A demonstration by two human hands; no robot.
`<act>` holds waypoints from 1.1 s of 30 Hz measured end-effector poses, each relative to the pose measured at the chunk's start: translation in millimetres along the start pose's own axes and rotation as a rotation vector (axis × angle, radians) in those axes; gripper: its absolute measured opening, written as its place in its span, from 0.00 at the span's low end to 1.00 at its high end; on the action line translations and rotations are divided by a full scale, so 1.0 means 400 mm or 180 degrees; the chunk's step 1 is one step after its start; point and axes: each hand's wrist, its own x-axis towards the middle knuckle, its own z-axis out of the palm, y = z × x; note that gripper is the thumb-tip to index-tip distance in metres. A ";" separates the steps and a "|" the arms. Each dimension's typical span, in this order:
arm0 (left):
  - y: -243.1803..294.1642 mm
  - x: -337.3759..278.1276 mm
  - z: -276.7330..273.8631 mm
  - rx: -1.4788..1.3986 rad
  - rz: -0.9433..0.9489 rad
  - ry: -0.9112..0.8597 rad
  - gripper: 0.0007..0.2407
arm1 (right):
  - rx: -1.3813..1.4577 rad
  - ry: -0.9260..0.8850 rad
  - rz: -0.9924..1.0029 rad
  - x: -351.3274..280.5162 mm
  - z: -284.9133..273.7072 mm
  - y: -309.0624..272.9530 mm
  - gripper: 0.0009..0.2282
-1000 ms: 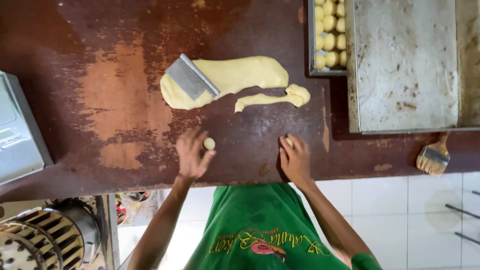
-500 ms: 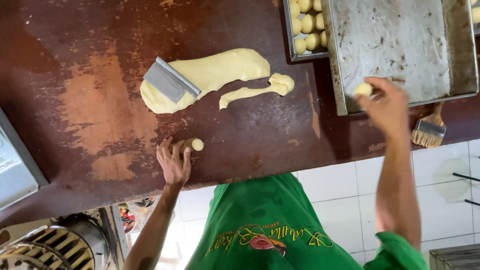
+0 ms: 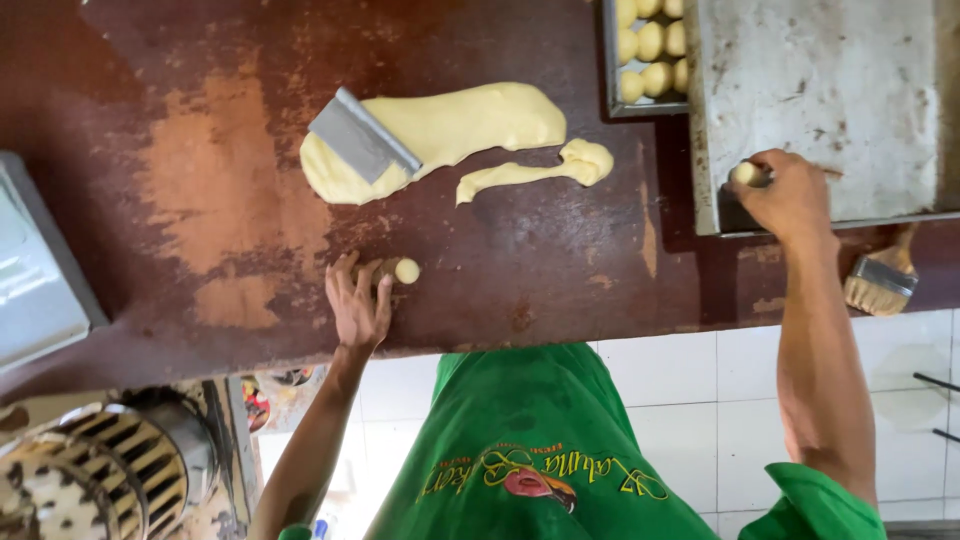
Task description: Forming small round balls of dough from a larger piece and placing them on a baking tray.
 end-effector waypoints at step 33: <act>0.047 0.006 0.001 -0.0506 0.0386 -0.0276 0.20 | -0.0636 0.1120 -0.1728 -0.141 0.466 -0.479 0.07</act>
